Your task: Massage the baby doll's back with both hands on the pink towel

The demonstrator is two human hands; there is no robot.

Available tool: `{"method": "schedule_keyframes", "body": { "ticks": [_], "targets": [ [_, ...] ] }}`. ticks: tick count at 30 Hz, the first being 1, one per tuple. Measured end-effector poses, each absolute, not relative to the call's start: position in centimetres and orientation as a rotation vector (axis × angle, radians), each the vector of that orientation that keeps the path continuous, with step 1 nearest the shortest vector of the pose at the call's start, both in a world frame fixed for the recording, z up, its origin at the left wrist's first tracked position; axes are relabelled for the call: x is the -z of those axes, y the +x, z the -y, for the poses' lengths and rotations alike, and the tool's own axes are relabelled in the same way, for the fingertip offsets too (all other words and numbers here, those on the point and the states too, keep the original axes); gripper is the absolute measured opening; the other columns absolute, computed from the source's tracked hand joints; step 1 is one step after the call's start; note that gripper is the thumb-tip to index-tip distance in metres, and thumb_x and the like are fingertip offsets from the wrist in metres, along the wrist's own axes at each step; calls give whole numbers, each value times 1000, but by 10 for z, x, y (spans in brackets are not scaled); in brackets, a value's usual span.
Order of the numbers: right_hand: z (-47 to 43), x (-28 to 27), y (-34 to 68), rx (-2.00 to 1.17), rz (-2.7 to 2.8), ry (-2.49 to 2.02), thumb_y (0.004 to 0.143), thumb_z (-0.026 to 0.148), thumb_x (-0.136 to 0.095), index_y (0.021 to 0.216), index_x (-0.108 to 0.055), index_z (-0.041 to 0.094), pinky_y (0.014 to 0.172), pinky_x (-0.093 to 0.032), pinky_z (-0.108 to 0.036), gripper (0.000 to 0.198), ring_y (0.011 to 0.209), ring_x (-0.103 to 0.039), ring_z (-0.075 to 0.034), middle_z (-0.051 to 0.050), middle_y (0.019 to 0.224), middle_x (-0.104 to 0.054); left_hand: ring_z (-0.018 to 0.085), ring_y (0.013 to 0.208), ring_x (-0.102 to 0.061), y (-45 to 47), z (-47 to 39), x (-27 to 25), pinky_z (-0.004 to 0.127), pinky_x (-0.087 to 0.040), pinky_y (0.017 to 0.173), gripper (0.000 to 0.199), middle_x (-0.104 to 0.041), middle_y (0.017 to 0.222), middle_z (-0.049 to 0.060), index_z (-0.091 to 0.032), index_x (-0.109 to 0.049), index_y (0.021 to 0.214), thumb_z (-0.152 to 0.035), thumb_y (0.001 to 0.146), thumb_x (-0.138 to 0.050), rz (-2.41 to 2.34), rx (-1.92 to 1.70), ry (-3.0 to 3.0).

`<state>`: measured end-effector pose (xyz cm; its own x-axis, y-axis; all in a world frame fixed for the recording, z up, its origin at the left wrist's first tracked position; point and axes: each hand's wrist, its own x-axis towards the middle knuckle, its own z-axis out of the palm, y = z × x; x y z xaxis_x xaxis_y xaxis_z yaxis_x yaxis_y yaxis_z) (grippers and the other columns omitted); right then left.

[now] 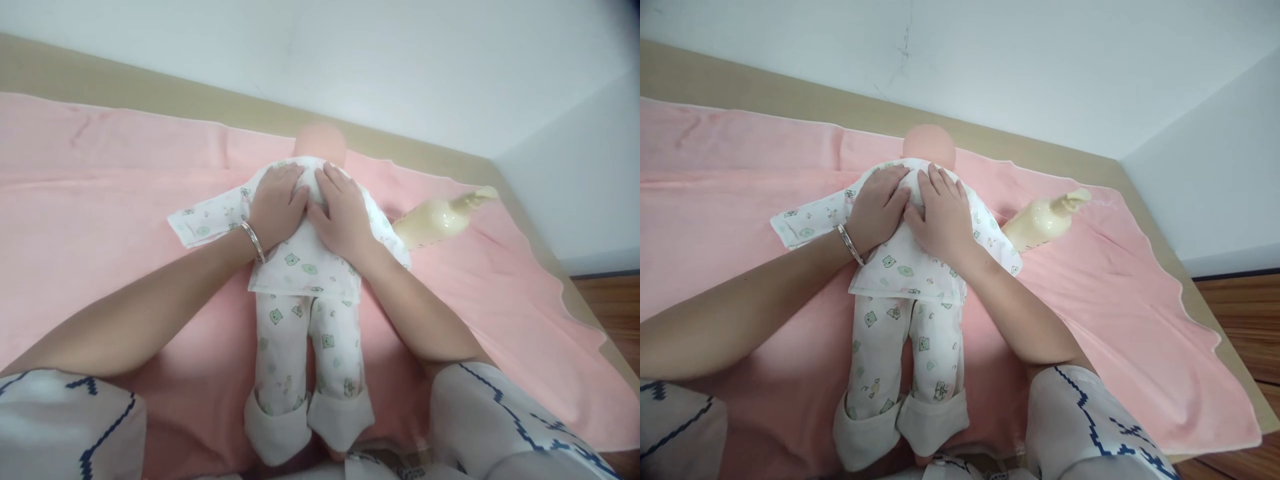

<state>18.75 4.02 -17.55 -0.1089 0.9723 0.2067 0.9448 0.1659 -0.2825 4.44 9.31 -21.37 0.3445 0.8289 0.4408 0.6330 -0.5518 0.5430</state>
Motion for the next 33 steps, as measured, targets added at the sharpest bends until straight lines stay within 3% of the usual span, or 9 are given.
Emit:
{"method": "schedule_keyframes", "body": {
  "ticks": [26, 33],
  "targets": [
    [-41, 177, 189, -90, 2117, -1818, 96, 31, -42, 150, -44, 12, 128, -24, -53, 58, 154, -28, -28, -13, 164, -33, 29, 137, -51, 44, -95, 214, 48, -39, 122, 53, -57, 144, 14, -10, -54, 137, -39, 101, -28, -1319, -957, 2344],
    [-41, 177, 189, -102, 2113, -1813, 93, 29, -42, 150, -45, 10, 128, -23, -53, 61, 154, -28, -29, -13, 164, -33, 27, 141, -48, 47, -88, 212, 49, -34, 125, 53, -56, 146, 13, -15, -54, 136, -42, 102, -24, -1357, -949, 2301]
  ]
}}
